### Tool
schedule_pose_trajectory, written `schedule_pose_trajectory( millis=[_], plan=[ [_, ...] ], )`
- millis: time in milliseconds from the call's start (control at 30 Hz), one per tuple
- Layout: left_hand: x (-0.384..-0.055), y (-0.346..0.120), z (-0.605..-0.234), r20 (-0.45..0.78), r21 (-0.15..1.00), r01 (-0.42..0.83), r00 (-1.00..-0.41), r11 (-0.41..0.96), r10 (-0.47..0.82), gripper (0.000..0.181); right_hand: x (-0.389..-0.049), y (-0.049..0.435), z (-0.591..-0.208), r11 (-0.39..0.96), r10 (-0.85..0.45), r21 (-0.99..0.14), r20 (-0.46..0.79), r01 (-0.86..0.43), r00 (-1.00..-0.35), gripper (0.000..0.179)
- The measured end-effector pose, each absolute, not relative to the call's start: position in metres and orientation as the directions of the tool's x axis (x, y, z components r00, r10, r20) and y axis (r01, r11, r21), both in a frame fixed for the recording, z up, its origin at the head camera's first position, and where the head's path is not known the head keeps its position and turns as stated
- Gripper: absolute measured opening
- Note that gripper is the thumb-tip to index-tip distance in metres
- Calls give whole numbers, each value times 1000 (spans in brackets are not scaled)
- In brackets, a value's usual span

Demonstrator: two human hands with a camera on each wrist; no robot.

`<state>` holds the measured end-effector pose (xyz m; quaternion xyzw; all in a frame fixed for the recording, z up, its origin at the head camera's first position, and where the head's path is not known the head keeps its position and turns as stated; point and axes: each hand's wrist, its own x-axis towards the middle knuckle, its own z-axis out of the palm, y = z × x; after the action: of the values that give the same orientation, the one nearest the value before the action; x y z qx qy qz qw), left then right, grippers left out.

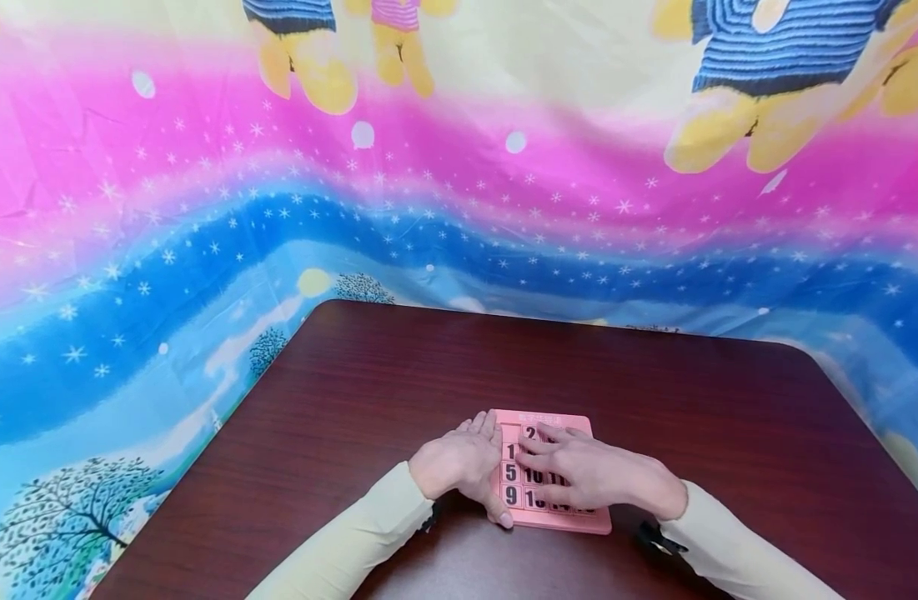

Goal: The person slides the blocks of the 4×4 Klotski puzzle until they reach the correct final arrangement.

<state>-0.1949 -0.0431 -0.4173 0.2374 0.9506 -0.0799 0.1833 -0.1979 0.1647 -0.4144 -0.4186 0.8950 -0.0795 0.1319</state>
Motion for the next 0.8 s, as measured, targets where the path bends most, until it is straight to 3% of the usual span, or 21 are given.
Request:
schedule_pose_trajectory(
  millis=[800],
  plan=[
    [-195, -43, -417, -371, -61, 491, -820, 869, 437, 133, -193, 159, -415, 635, -773, -229, -193, -738, -605, 49]
  ],
)
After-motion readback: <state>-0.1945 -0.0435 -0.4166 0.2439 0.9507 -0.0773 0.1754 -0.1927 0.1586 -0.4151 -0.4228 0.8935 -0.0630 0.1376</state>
